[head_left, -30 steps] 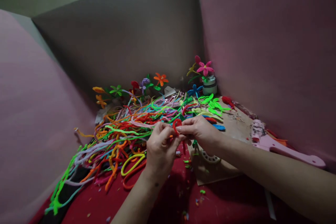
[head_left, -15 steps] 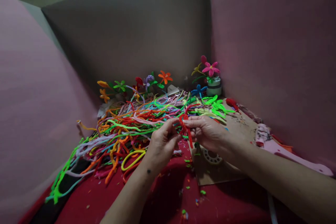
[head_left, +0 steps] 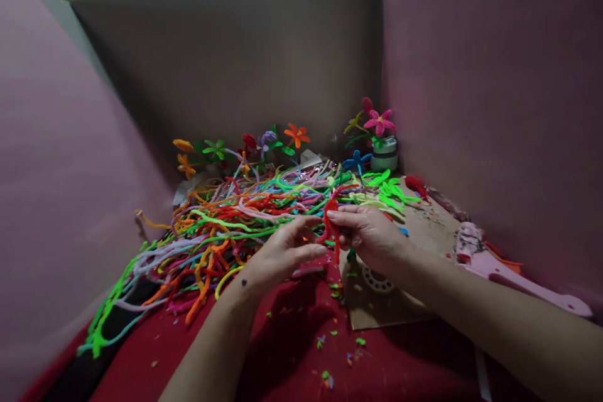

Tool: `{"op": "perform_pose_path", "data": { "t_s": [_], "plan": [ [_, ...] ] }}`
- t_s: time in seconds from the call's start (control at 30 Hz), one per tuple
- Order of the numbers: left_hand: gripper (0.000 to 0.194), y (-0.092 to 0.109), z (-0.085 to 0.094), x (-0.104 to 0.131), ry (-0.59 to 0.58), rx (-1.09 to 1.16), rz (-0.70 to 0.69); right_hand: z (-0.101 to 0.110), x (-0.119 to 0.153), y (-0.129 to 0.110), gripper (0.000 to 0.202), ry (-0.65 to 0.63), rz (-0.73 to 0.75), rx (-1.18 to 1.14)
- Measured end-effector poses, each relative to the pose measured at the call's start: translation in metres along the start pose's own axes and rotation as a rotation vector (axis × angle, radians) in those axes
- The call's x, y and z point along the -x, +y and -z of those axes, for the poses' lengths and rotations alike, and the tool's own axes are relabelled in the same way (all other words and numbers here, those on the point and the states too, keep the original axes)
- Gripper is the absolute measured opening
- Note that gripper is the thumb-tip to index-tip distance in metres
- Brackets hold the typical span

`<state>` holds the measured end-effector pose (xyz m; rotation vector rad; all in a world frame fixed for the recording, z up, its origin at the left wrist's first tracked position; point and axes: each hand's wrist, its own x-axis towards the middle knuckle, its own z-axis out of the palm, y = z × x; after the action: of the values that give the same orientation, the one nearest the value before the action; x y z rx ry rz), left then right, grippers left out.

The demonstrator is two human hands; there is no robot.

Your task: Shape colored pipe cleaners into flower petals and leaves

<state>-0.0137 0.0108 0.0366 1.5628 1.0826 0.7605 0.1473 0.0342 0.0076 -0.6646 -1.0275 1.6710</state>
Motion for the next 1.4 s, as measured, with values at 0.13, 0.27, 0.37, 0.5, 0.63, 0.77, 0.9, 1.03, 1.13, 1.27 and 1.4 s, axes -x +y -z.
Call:
{"op": "perform_pose_path", "data": {
  "t_s": [0.13, 0.27, 0.37, 0.5, 0.63, 0.77, 0.9, 1.03, 1.13, 1.27, 1.4],
  "plan": [
    [0.028, -0.003, -0.01, -0.003, 0.115, 0.212, -0.044, -0.002, 0.002, 0.001, 0.019, 0.005, -0.001, 0.033],
    [0.024, -0.012, -0.022, -0.006, 0.095, 0.454, -0.045, -0.006, 0.006, 0.001, 0.02, 0.007, -0.036, 0.005],
    [0.023, -0.016, -0.023, -0.007, -0.009, 0.498, -0.007, -0.007, 0.008, 0.002, 0.02, 0.01, -0.035, 0.038],
    [0.024, -0.013, -0.021, -0.005, -0.02, 0.403, 0.008, -0.006, 0.009, 0.004, 0.025, -0.012, 0.033, 0.108],
    [0.025, -0.009, -0.022, -0.003, 0.055, 0.27, 0.007, -0.003, 0.005, 0.006, 0.027, 0.026, 0.104, 0.132],
    [0.022, -0.008, -0.023, -0.002, 0.088, 0.205, -0.013, -0.002, 0.001, 0.004, 0.02, 0.072, 0.097, 0.054],
    [0.019, -0.007, -0.022, -0.002, 0.07, 0.211, 0.003, -0.004, 0.002, 0.001, 0.016, 0.103, 0.066, -0.013],
    [0.018, -0.005, -0.022, -0.001, 0.084, 0.236, -0.003, -0.003, 0.002, 0.0, 0.015, 0.115, 0.065, -0.009],
    [0.019, -0.006, -0.023, -0.001, 0.11, 0.262, -0.01, -0.001, 0.001, 0.001, 0.017, 0.108, 0.08, -0.009],
    [0.019, -0.007, -0.022, -0.002, 0.097, 0.271, -0.02, 0.0, 0.0, 0.002, 0.023, 0.051, 0.087, 0.055],
    [0.019, -0.006, -0.016, -0.002, 0.139, 0.246, -0.026, 0.0, 0.002, -0.002, 0.021, -0.033, 0.071, 0.194]
  ]
}}
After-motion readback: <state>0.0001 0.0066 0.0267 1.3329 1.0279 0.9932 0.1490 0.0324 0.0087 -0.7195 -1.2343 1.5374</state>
